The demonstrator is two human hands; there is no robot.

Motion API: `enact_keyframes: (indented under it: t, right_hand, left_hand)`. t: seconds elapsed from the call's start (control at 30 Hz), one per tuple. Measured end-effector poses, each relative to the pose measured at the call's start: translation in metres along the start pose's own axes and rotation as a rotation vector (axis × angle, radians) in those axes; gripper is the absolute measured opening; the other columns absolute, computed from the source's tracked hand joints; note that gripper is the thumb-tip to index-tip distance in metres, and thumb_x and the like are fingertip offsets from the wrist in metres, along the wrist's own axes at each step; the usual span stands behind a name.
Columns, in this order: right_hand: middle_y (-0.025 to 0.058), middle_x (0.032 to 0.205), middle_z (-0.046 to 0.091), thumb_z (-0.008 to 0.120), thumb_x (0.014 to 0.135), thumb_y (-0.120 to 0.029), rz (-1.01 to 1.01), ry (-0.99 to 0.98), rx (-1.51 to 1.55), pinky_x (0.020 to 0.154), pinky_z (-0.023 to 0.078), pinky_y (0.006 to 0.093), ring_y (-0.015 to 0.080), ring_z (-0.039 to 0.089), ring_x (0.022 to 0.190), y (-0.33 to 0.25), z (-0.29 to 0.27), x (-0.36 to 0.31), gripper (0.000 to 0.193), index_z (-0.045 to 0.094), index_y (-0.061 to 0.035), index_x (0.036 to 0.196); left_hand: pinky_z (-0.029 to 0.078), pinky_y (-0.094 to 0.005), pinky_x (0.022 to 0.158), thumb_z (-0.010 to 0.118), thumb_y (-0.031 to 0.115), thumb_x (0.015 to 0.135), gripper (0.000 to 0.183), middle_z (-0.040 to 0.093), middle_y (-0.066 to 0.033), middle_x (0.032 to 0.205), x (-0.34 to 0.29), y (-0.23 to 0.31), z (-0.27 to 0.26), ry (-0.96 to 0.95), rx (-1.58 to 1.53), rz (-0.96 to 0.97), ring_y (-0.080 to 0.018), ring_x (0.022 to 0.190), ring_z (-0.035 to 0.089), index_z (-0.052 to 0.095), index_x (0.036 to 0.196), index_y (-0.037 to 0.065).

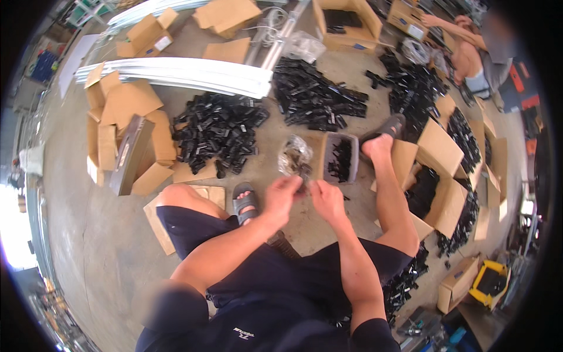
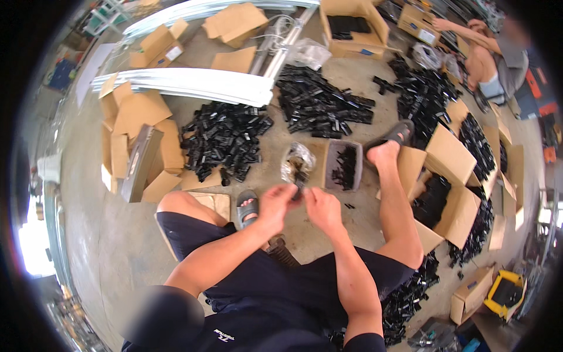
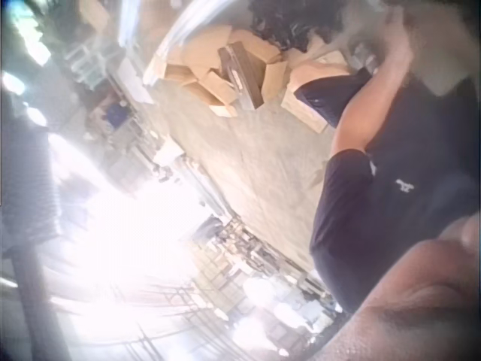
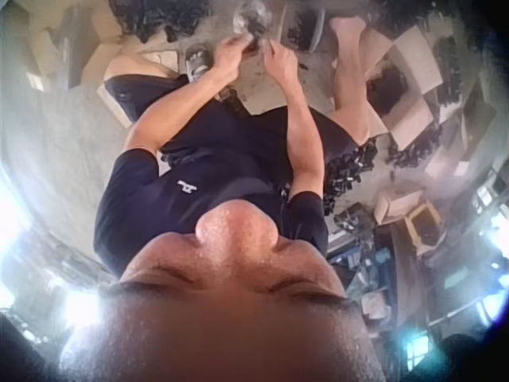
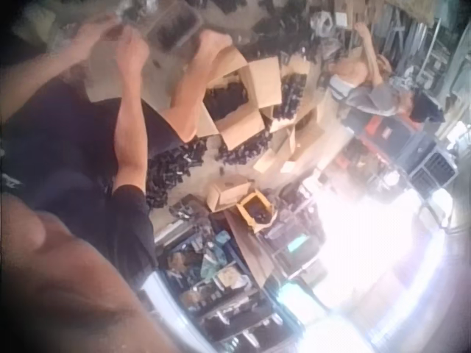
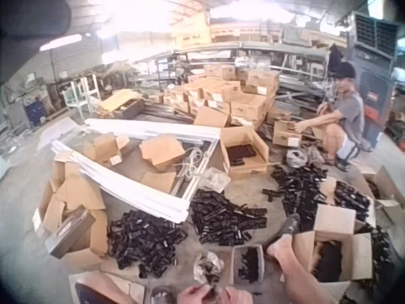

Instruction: The person sorts black plastic components from a plastic container and bags into several cardboard boxes, then stacks the boxes onto a pallet.

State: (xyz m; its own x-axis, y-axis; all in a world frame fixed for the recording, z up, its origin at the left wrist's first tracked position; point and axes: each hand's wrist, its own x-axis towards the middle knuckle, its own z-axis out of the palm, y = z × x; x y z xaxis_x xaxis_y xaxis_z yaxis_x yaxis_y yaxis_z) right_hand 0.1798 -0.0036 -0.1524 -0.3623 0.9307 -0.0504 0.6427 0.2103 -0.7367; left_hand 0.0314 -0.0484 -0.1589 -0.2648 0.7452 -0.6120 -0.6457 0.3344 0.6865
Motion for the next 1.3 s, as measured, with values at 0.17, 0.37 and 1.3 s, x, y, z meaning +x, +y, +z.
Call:
enact_keyframes:
  t: [0.17, 0.37, 1.3]
  right_hand:
    - [0.022, 0.079, 0.067, 0.062, 0.098, -0.028, -0.02, -0.03, -0.033, 0.066, 0.051, 0.054, 0.0446, 0.066, 0.077, -0.008, -0.021, -0.004, 0.028, 0.062, -0.0044, 0.083]
    - [0.0111, 0.089, 0.07, 0.064, 0.099, -0.016, -0.035, 0.107, 0.22, 0.065, 0.052, 0.0362, 0.0229, 0.066, 0.072, -0.033, -0.158, -0.012, 0.02, 0.068, -0.0052, 0.116]
    - [0.0239, 0.102, 0.074, 0.066, 0.094, -0.022, 0.835, 0.509, 0.255, 0.077, 0.06, 0.0429, 0.0317, 0.074, 0.095, 0.44, -0.174, 0.078, 0.048, 0.06, 0.0022, 0.136]
  left_hand:
    - [0.055, -0.047, 0.101, 0.062, 0.025, 0.105, 0.042, 0.057, -0.0124, 0.13, 0.039, 0.046, -0.028, 0.147, -0.294, 0.209, -0.0332, 0.118, 0.065, 0.048, 0.136, 0.003]
    - [0.057, -0.0372, 0.091, 0.059, 0.027, 0.107, 0.035, 0.072, -0.0114, 0.114, 0.017, -0.003, -0.026, -0.267, 0.263, -0.238, -0.0225, 0.102, 0.07, 0.062, 0.129, 0.0]
    - [0.053, -0.0334, 0.092, 0.062, 0.015, 0.104, 0.025, 0.075, -0.0118, 0.108, 0.01, -0.025, 0.038, -0.276, 0.669, -0.503, -0.0184, 0.098, 0.07, 0.069, 0.122, -0.001]
